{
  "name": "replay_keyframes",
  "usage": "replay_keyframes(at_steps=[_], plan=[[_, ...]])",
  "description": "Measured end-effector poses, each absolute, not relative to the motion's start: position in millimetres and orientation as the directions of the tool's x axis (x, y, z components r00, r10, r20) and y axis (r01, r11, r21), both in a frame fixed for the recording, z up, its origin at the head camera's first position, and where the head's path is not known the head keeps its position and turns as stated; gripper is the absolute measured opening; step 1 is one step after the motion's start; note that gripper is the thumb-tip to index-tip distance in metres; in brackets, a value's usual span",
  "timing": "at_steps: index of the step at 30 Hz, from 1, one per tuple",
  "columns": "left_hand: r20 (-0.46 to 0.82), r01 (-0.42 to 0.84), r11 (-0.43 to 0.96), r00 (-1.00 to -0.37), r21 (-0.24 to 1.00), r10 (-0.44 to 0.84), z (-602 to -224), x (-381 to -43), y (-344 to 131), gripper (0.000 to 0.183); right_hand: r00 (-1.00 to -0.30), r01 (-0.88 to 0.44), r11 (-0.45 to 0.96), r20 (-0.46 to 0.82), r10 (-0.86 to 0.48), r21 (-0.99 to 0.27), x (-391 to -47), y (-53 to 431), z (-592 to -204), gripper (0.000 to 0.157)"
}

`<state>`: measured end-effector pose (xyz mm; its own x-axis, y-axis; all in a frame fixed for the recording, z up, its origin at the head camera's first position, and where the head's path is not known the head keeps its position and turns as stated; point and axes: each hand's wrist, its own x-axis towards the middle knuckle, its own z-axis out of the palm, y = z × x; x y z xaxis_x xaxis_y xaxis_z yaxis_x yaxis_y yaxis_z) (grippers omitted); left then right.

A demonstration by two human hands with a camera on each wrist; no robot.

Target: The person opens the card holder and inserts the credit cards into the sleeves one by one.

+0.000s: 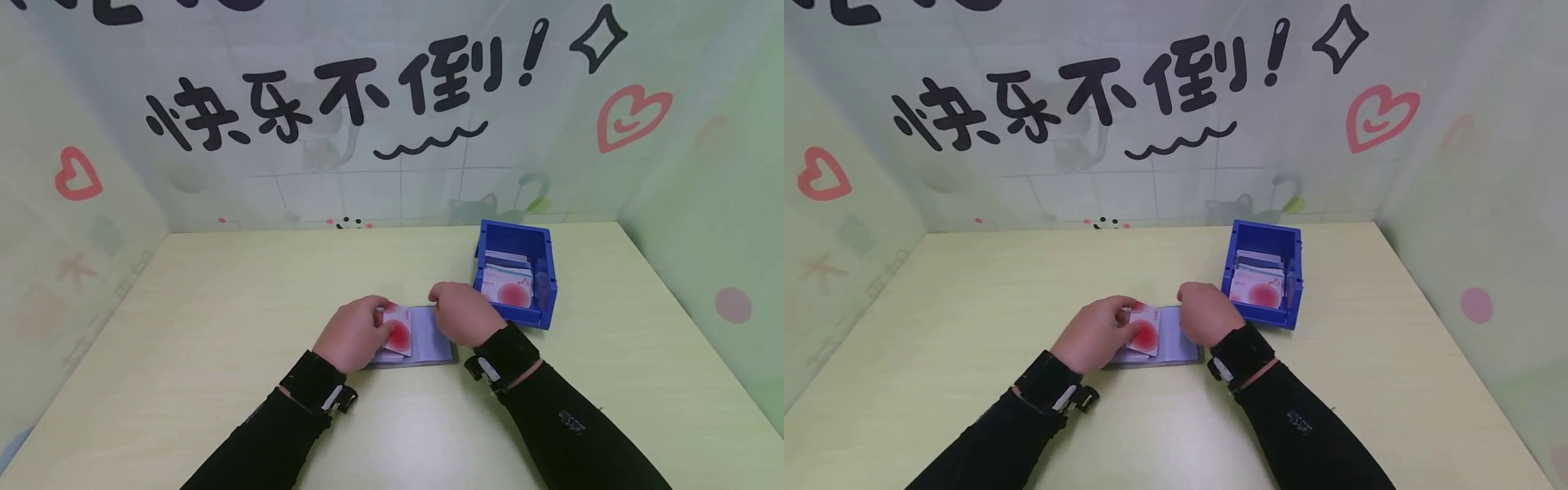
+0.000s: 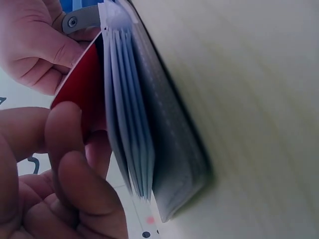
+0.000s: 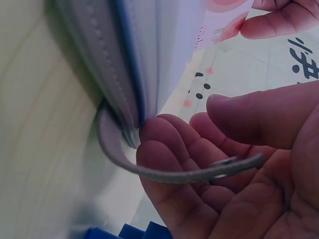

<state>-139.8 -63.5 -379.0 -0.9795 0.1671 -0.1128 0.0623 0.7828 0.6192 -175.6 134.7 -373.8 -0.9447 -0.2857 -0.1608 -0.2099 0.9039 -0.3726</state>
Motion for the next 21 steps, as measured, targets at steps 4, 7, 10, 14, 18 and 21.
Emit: replay_keyframes(at_steps=[4, 7, 10, 14, 18, 21], plan=[[-0.116, 0.073, 0.788, -0.977, 0.612, 0.18, -379.8, -140.0, -63.4, 0.042, -0.944, -0.205, 0.903, -0.167, -0.284, -0.378, -174.5, 135.3, -372.5, 0.029], [-0.113, 0.081, 0.786, -0.976, 0.612, 0.188, -380.6, -140.2, -63.5, 0.043, -0.943, -0.203, 0.903, -0.173, -0.285, -0.379, -174.1, 135.3, -371.3, 0.029], [-0.11, 0.087, 0.78, -0.974, 0.619, 0.196, -381.0, -139.9, -63.3, 0.043, -0.941, -0.198, 0.904, -0.184, -0.283, -0.379, -173.5, 134.5, -370.2, 0.03], [-0.095, 0.102, 0.784, -0.975, 0.612, 0.201, -381.6, -139.6, -61.4, 0.042, -0.939, -0.204, 0.905, -0.187, -0.289, -0.372, -173.3, 134.9, -369.5, 0.03], [-0.071, 0.122, 0.803, -0.977, 0.583, 0.2, -382.3, -140.3, -58.9, 0.04, -0.94, -0.21, 0.905, -0.18, -0.291, -0.37, -173.3, 135.4, -369.2, 0.03], [-0.068, 0.13, 0.81, -0.977, 0.572, 0.205, -383.0, -140.7, -57.2, 0.039, -0.941, -0.199, 0.905, -0.186, -0.284, -0.376, -173.8, 134.7, -369.5, 0.031]])
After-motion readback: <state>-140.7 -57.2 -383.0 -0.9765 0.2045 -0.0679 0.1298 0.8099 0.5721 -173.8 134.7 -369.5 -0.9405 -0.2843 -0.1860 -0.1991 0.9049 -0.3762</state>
